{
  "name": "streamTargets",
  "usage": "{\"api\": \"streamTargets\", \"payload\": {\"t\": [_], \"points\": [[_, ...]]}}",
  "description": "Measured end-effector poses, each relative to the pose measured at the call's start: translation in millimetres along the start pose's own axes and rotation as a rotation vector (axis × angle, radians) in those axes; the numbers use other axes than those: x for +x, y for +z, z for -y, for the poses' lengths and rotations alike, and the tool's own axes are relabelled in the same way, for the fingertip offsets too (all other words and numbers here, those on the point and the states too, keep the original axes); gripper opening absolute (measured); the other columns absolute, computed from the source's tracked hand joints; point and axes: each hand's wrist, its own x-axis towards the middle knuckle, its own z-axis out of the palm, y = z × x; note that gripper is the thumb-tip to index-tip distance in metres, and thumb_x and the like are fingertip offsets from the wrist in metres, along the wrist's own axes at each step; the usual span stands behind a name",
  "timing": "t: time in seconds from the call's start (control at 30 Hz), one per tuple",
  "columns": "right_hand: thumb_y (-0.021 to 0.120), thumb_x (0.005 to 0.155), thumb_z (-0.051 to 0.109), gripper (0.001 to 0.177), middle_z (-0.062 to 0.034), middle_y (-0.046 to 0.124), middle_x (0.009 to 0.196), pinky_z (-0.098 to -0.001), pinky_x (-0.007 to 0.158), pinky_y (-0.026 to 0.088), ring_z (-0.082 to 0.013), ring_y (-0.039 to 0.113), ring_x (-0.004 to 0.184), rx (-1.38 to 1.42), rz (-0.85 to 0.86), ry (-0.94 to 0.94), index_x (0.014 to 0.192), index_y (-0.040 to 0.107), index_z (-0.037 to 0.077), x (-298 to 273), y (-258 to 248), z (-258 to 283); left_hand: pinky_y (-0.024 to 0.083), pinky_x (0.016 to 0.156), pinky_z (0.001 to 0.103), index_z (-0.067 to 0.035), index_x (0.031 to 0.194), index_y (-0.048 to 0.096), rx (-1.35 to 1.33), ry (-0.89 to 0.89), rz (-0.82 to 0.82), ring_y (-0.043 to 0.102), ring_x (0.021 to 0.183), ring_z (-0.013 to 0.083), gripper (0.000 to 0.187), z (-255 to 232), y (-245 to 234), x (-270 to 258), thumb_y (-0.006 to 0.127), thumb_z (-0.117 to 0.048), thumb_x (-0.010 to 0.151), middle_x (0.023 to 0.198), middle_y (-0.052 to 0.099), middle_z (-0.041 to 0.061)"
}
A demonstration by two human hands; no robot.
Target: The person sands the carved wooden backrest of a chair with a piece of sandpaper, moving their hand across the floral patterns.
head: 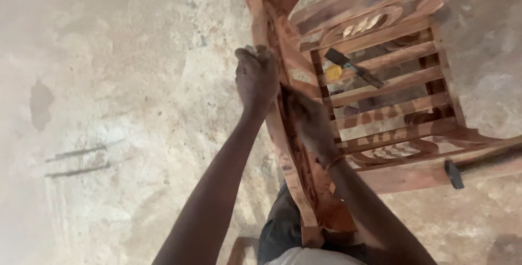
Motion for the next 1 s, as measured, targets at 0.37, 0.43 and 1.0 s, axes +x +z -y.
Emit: {"api": "streamTargets", "payload": {"t": [0.37, 0.43, 1.0], "points": [[0.041, 0.116, 0.023, 0.040, -0.0249, 0.069, 0.120, -0.0403, 0.092, 0.052, -0.0349, 0.066, 0.110, 0.247, 0.051, -0.011, 0.132, 0.061, -0.006, -31, 15, -16, 0.052, 0.073, 0.057, -0.006, 0.107, 0.040, -0.003, 0.007, 0.032, 0.068, 0.086, 0.0463, 0.041, 1, -1, -3, 0.061, -0.040, 0.099, 0.091, 0.067, 0.024], [0.042, 0.117, 0.021, 0.041, -0.0252, 0.067, 0.137, -0.0420, 0.104, 0.046, -0.0369, 0.063, 0.127, 0.118, 0.044, -0.356, 0.147, 0.055, -0.005, -48, 4, -6, 0.051, 0.071, 0.058, -0.005, 0.107, 0.039, 0.005, 0.038, 0.023, 0.067, 0.086, 0.0466, 0.040, -1, -2, 0, 0.060, -0.038, 0.099, 0.093, 0.067, 0.024], [0.044, 0.111, 0.020, 0.041, -0.0238, 0.068, 0.135, -0.0490, 0.101, 0.044, -0.0417, 0.064, 0.125, 0.029, 0.014, -0.242, 0.146, 0.056, 0.000, -54, 0, 16, 0.050, 0.072, 0.053, -0.003, 0.105, 0.043, 0.002, 0.074, 0.026, 0.067, 0.080, 0.0412, 0.033, 1, -5, 2, 0.059, -0.032, 0.100, 0.086, 0.065, 0.020]]}}
